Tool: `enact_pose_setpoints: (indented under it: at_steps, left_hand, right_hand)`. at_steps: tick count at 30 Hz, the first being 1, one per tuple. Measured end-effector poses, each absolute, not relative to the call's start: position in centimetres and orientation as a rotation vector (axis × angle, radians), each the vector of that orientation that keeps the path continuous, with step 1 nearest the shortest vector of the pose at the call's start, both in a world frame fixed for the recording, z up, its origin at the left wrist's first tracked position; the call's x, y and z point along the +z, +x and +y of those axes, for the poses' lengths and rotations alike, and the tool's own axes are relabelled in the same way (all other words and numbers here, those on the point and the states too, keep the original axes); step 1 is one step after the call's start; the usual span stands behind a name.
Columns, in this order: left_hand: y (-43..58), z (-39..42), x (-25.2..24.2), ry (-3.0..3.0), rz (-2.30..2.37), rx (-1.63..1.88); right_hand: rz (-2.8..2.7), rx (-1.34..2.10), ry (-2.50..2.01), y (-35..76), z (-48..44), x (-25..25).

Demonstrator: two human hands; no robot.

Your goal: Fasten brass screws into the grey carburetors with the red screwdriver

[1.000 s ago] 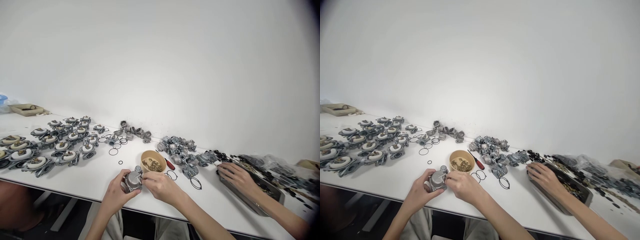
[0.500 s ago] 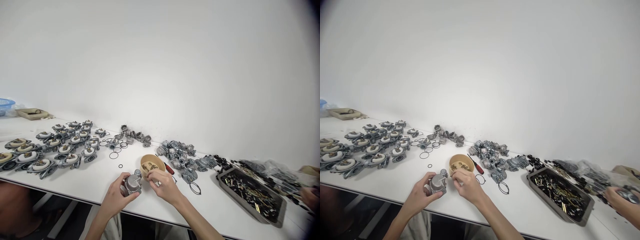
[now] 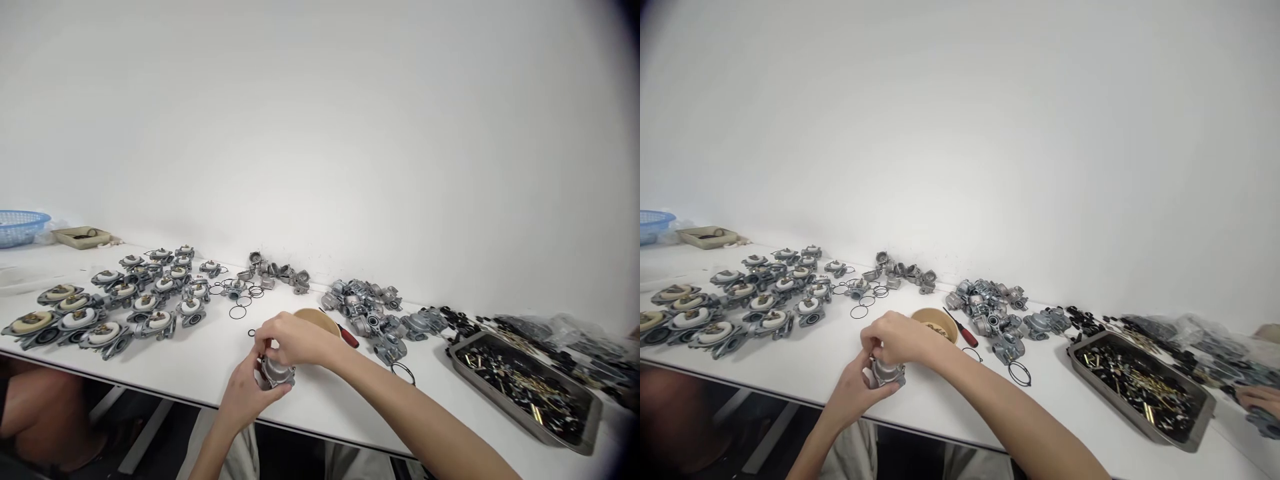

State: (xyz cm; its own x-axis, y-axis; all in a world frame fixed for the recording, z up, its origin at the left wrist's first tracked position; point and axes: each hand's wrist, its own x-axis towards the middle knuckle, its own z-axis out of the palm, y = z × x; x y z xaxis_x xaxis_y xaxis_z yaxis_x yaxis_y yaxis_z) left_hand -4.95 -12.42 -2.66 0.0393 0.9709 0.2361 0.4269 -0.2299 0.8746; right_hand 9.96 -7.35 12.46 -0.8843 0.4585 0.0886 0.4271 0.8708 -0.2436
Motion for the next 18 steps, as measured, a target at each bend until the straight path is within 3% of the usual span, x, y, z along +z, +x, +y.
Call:
enact_pose_setpoints:
  at_steps: [6,18]
  left_hand:
    - [-4.9,-12.4,-2.4,1.725,1.441,1.1]
    - [-5.0,-12.1,-2.3,1.685,1.364,1.071]
  right_hand:
    - [-3.128,0.246,-0.762,7.5,-5.9,13.2]
    - [-3.182,0.523,-0.828,6.6,-5.2,14.9]
